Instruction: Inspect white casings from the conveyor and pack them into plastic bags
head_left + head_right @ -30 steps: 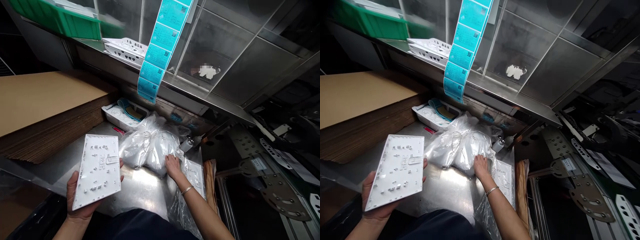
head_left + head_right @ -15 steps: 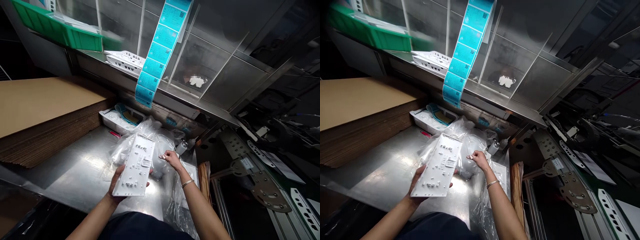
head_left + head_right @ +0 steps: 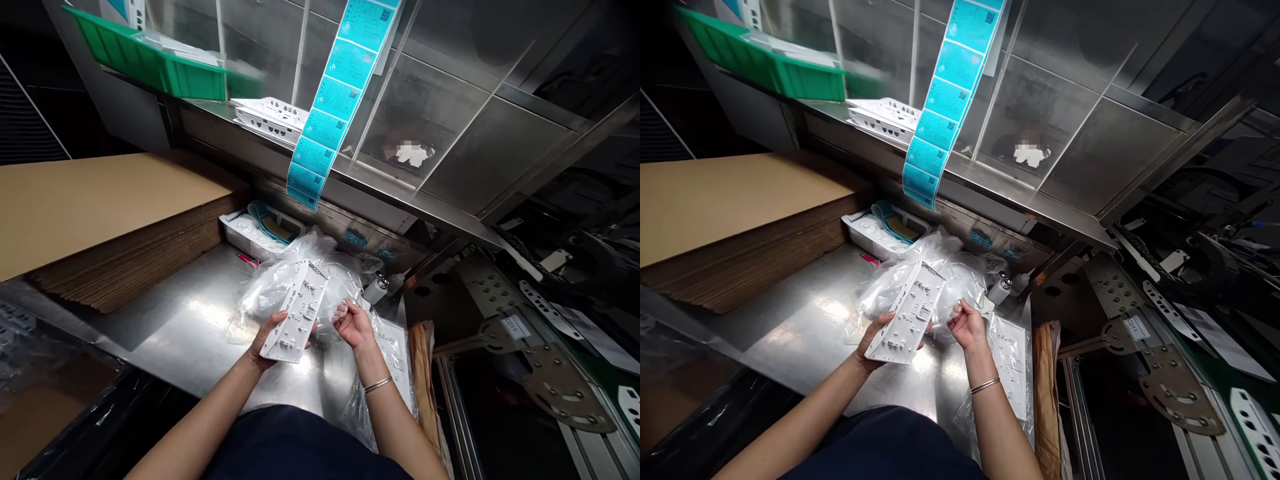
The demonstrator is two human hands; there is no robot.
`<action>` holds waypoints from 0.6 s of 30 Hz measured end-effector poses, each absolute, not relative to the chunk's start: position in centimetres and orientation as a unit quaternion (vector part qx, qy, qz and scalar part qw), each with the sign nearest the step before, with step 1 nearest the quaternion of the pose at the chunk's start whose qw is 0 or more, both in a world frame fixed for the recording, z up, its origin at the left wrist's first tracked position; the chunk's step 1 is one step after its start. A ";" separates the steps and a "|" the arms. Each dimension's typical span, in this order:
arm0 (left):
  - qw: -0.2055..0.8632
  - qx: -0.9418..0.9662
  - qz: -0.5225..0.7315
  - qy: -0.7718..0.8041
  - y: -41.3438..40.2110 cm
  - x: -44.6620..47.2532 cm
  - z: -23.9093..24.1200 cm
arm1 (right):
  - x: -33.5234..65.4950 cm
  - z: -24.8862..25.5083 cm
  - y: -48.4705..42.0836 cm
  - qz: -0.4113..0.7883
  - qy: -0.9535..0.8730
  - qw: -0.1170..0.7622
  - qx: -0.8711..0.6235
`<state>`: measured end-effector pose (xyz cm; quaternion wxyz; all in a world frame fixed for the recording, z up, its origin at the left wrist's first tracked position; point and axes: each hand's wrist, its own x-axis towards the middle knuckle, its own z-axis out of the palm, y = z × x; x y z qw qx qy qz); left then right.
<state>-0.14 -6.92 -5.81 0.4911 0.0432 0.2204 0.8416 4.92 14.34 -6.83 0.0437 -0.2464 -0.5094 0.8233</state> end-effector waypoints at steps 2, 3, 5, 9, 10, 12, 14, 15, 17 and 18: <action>0.483 0.042 0.825 0.290 -8.5 -1.0 -5.4 | 4.4 -6.5 14.1 0.822 -0.505 0.089 -0.247; 0.473 0.045 0.820 0.321 -9.2 -1.3 -5.0 | 4.2 -6.5 14.0 0.812 -0.516 0.116 -0.248; 0.463 0.067 0.807 0.361 -10.5 -1.4 -3.8 | 3.9 -6.4 13.7 0.783 -0.547 0.159 -0.249; 0.500 0.147 0.706 0.479 -10.1 0.6 -1.8 | 4.3 -6.3 13.4 0.755 -0.577 0.211 -0.227; 0.501 0.148 0.683 0.511 -9.3 1.3 -1.6 | 4.6 -6.1 13.5 0.730 -0.601 0.240 -0.218; 0.495 0.102 0.677 0.535 -7.4 2.4 -1.5 | 5.3 -5.8 13.7 0.627 -0.700 0.297 -0.168; 0.530 0.023 0.700 0.478 -5.8 3.0 -1.3 | 6.0 -5.4 14.0 0.470 -0.816 0.326 -0.084; 0.561 -0.016 0.714 0.418 -5.2 3.2 -1.1 | 6.2 -5.3 14.1 0.393 -0.857 0.331 -0.046; 0.603 -0.080 0.745 0.273 -4.5 3.3 -0.7 | 6.4 -5.1 14.1 0.287 -0.895 0.341 -0.015; 0.601 -0.105 0.764 0.211 -4.3 3.3 -0.5 | 6.4 -5.1 13.9 0.264 -0.899 0.348 -0.020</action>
